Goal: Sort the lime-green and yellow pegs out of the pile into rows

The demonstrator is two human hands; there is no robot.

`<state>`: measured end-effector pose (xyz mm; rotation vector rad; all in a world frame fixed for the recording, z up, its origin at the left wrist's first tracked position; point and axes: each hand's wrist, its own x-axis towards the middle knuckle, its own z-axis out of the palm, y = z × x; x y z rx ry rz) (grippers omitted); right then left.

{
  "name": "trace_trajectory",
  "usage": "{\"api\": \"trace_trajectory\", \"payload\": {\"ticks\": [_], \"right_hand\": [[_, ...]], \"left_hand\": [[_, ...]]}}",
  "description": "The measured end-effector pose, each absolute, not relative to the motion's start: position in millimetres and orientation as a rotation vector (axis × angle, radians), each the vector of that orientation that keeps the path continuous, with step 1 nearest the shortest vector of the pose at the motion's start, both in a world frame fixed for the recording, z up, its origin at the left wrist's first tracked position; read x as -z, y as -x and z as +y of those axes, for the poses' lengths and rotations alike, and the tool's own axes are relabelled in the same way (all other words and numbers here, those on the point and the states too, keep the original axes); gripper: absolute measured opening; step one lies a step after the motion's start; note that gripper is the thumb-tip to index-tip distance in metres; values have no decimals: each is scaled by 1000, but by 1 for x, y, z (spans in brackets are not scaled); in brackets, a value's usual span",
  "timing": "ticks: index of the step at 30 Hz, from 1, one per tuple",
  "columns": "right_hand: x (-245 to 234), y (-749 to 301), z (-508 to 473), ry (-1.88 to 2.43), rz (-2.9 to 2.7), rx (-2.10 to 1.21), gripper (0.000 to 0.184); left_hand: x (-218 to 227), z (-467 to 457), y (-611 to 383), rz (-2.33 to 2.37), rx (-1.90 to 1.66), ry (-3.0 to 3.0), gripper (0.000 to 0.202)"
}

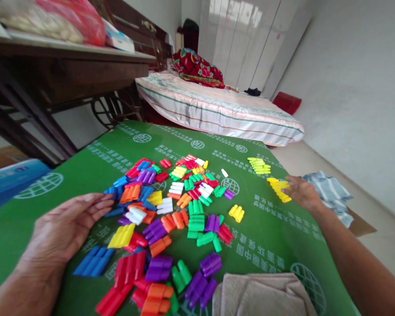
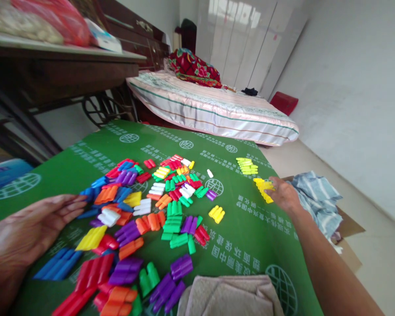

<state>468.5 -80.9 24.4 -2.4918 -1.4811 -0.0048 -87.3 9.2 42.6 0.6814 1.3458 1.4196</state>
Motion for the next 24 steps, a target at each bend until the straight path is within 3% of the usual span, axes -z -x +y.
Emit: {"api": "trace_trajectory", "payload": {"ticks": [8, 24], "right_hand": [[-6, -497, -61, 2511, -1484, -127, 55], [-14, -491, -52, 2562, -1491, -213, 55]], "left_hand": [[-36, 11, 90, 1350, -1407, -710, 5], [-24, 17, 97, 1252, -1433, -748, 9]]}}
